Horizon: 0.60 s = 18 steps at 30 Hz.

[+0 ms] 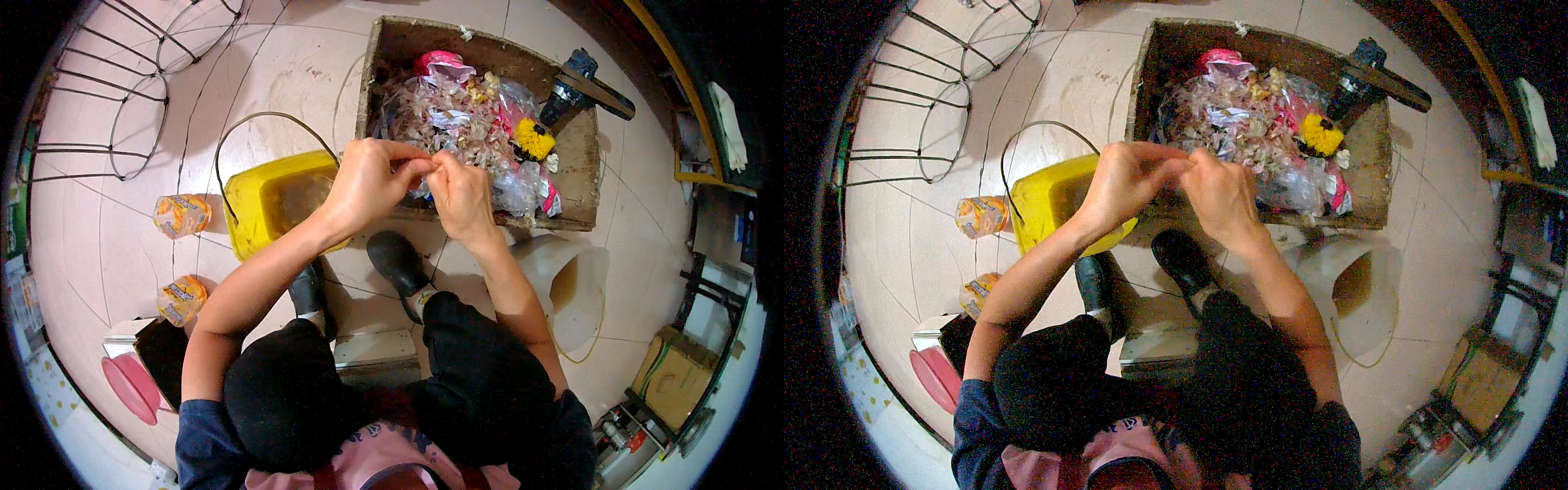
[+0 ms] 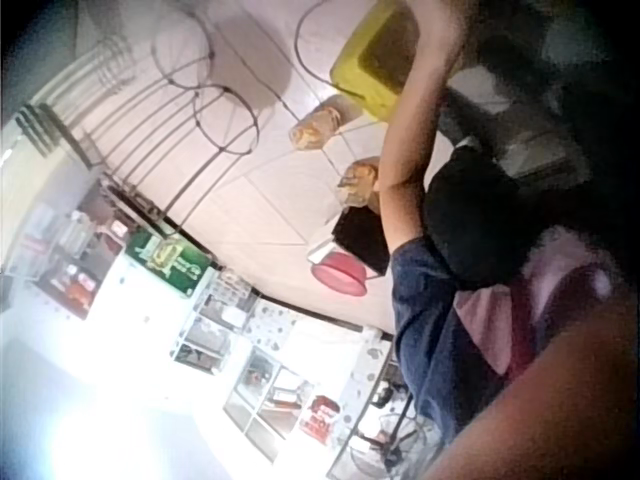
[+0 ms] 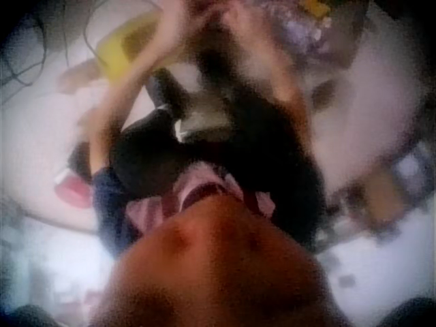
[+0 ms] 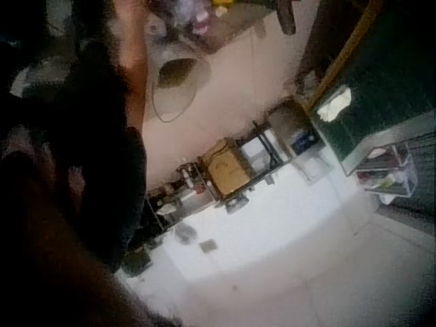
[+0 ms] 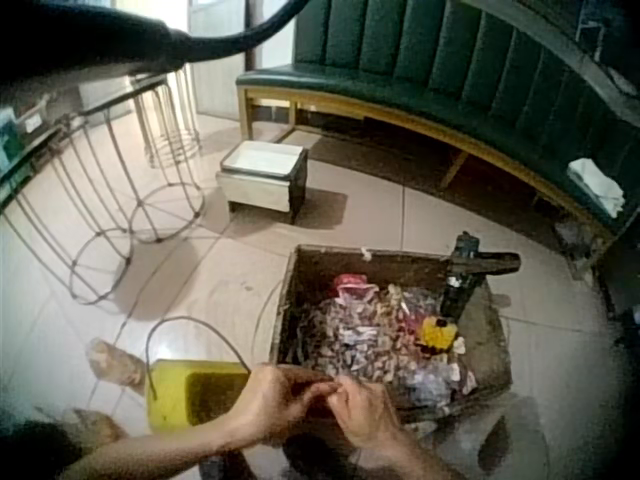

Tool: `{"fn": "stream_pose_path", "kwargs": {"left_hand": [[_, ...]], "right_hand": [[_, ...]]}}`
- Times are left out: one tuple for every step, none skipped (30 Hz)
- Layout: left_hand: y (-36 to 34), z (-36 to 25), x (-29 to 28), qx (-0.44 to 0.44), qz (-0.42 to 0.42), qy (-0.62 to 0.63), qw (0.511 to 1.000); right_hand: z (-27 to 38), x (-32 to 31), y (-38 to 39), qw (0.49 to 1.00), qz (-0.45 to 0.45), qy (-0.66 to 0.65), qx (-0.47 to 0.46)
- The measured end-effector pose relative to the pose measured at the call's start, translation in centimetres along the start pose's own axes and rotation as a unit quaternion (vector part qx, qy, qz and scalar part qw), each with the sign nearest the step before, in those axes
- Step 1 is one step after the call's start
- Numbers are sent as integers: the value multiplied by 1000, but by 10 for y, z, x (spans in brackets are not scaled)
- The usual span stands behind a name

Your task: The person sits on a low stool and peels garlic cloves by hand, removing the skins and placing the peeled cloves into a yellow bucket. The person repeatedly picks up cloves, peels them, and transfers them to the bucket.

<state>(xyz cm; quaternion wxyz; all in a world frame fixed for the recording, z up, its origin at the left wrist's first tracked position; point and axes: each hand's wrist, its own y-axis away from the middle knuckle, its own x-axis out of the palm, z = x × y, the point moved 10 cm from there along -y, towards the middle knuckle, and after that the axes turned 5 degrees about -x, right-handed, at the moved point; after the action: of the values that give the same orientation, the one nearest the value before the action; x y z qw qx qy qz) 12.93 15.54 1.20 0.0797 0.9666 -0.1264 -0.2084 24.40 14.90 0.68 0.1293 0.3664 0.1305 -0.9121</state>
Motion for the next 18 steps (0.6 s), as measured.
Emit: {"fn": "stream_pose_path", "kwargs": {"left_hand": [[-2,3,1,-3,0,13,1000],[-4,5,1,-5,-2,25,1000],[-6,7,4,-18,25,87,996],[-8,9,8,-30,52,148,987],[-9,12,11,-44,75,207,974],[-10,20,11,-70,75,266,958],[-10,30,13,-95,74,324,938],[-10,38,14,-120,73,381,914],[-10,42,14,-126,85,392,907],[-8,44,14,-137,82,408,899],[-6,43,19,-148,85,425,889],[-5,43,22,-159,87,442,878],[-6,42,22,-156,85,444,878],[-7,44,23,-154,83,444,879],[-7,45,23,-151,81,444,879],[-8,46,22,-147,74,434,886],[-8,47,21,-142,68,423,892],[-9,47,20,-138,62,413,898]], "right_hand": [[-3,-1,1,999,-9,-13,27],[-3,-3,1,999,-24,-17,14],[-5,-5,3,999,-39,-20,2],[-6,-9,4,998,-54,-23,-11],[-7,-13,2,998,-56,-33,-5],[-6,-20,-1,997,-57,-42,0],[-5,-27,-4,997,-58,-52,6],[-10,-29,-6,998,-26,25,49],[-15,-33,-6,991,5,102,90],[-23,-35,-5,975,36,178,131],[-22,-40,-4,978,5,177,111],[-21,-42,-2,986,-14,129,104],[-18,-45,0,992,-32,80,97],[-14,-46,2,994,-50,30,90],[-10,-47,3,994,-59,9,91],[-5,-47,4,993,-68,-12,92],[-1,-47,4,992,-78,-33,93],[3,-46,3,993,-88,-40,74]]}}
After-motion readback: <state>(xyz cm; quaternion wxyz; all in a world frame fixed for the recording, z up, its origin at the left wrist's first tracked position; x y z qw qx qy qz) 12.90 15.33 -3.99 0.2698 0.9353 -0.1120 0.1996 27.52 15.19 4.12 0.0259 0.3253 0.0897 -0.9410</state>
